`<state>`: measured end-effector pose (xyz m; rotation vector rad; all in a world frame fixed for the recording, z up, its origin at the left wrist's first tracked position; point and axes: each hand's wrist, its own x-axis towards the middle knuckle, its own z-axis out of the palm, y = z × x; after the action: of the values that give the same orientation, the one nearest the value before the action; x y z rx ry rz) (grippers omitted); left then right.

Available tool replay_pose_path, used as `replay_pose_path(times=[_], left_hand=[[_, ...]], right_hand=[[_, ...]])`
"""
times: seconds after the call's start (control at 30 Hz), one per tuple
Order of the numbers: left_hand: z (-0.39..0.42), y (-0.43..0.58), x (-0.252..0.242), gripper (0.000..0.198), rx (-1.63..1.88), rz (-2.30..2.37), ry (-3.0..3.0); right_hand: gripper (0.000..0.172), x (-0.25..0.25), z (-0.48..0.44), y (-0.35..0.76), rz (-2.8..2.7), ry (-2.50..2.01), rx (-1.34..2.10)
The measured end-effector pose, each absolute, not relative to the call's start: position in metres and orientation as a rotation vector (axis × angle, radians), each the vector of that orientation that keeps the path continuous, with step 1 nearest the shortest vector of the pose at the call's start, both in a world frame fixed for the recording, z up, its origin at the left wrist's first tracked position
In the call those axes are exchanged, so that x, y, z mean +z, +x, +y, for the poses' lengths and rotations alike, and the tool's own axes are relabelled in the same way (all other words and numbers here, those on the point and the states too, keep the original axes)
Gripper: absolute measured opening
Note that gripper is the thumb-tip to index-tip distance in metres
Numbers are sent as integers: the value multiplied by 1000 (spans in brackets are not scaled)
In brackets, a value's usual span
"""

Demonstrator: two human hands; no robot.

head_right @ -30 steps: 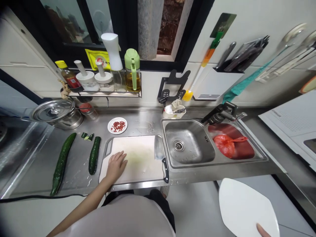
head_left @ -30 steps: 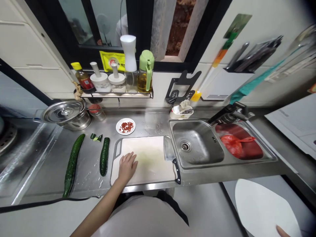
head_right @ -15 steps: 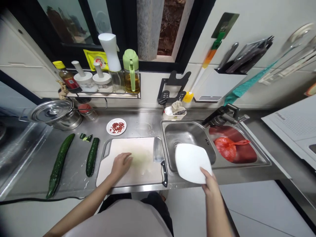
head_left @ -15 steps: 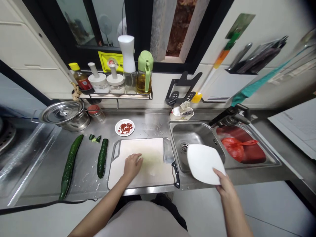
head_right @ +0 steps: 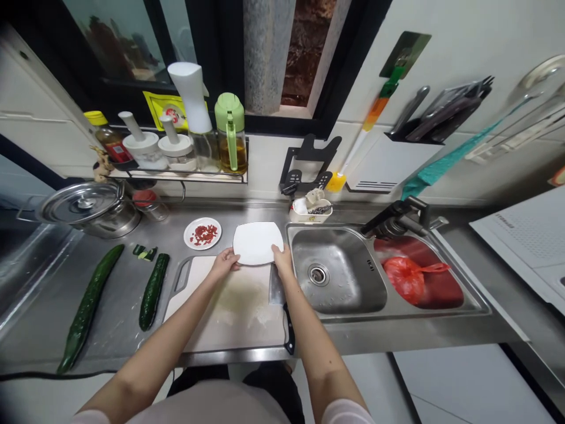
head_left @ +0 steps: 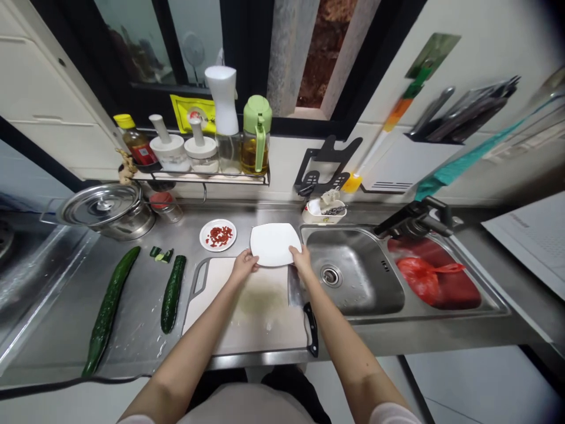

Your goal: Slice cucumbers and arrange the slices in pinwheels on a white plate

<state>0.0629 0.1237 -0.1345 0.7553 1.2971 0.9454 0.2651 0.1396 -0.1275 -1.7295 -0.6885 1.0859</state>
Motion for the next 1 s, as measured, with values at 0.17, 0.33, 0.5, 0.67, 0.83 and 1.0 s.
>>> replay_pose_path(times=[0.17, 0.33, 0.5, 0.67, 0.83, 1.0], left_hand=[[155, 39, -142, 38, 958, 1355, 825], [170, 33, -149, 27, 893, 1442, 860], [175, 33, -151, 21, 847, 1534, 928], [175, 33, -153, 12, 755, 1635, 1025], [174, 35, -154, 10, 724, 1673, 1066], [174, 35, -151, 12, 663, 1732, 1135]], right_hand=[[19, -128, 164, 275, -1386, -1992, 876], [29, -125, 183, 279, -1800, -2147, 836], [33, -126, 189, 275, -1934, -2227, 814], [35, -126, 188, 273, -1943, -2282, 838], [34, -124, 186, 272, -1961, -2288, 833], [36, -122, 187, 271, -1963, -2313, 847]])
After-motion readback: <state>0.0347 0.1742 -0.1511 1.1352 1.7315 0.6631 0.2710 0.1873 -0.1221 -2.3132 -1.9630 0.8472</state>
